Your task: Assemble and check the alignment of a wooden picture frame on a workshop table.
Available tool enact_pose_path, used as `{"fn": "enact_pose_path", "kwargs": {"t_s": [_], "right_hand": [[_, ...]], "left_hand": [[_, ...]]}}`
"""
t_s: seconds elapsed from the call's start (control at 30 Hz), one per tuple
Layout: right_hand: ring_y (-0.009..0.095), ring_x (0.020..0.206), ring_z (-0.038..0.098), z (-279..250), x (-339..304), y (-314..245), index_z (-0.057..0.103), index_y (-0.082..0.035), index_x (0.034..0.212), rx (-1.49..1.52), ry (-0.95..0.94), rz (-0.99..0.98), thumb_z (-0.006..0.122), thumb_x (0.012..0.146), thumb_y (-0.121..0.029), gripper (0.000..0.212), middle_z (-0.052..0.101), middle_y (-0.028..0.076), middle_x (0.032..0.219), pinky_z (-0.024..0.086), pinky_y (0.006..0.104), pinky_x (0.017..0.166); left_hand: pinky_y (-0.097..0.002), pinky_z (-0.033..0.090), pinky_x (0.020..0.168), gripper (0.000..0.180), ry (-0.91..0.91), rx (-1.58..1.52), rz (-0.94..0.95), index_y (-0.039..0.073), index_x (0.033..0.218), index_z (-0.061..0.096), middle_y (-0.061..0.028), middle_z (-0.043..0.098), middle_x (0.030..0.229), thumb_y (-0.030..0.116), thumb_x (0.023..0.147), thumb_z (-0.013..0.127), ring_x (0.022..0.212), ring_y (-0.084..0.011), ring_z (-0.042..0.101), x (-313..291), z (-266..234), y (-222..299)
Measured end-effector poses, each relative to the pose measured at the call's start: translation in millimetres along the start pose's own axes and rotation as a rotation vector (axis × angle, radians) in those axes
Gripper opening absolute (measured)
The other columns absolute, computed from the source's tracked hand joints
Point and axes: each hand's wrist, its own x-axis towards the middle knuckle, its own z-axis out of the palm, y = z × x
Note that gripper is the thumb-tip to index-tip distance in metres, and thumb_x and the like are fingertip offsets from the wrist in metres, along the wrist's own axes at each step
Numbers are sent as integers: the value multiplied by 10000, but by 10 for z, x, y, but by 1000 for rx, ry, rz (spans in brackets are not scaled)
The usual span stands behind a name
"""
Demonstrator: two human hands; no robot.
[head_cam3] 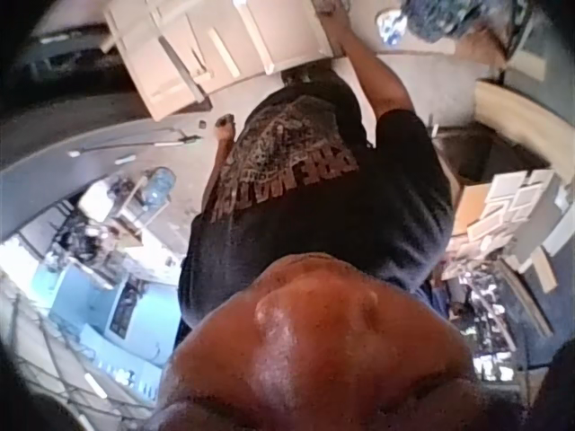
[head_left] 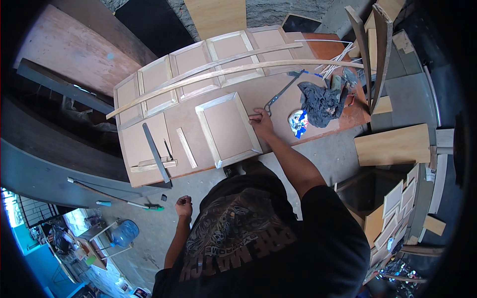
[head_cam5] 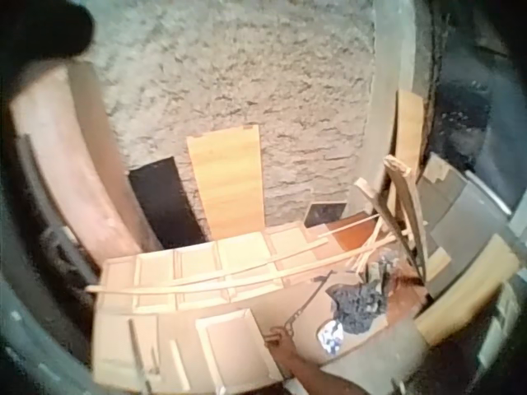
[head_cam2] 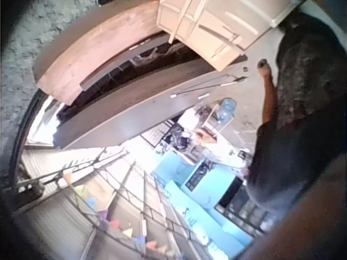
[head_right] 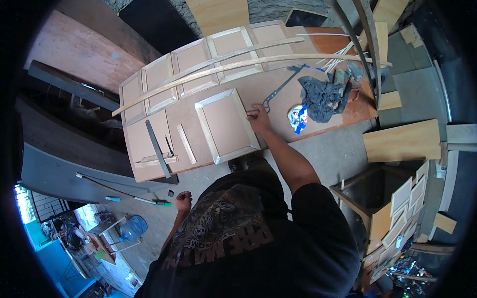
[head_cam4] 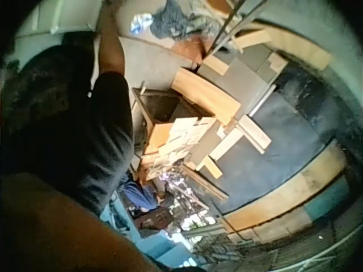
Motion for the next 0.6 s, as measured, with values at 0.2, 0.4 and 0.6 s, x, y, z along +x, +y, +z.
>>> {"fn": "enact_pose_path", "kwargs": {"t_s": [0.2,0.4,0.6], "right_hand": [[170,1001,650,32,-16,-60,435,-44,1364,-25,1,23,708,842,64,599,684,105,1096,527,317,922],[175,1012,646,39,-26,-75,438,-47,1364,-21,13,22,703,845,65,593,680,101,1094,524,324,929],[177,1010,644,45,-22,-54,434,-53,1376,-18,6,38,694,851,68,598,677,99,1101,520,320,934]], "left_hand": [[-291,506,648,165,-33,-58,-74,25,1018,687,-45,697,846,149,913,714,686,-130,627,-55,-10,12],[-283,500,645,157,-19,-59,-72,25,1026,681,-38,689,840,130,914,712,689,-124,621,-32,38,83],[-284,498,644,153,-21,-86,-70,28,1018,680,-37,686,836,130,910,715,683,-120,615,7,68,88]]}}
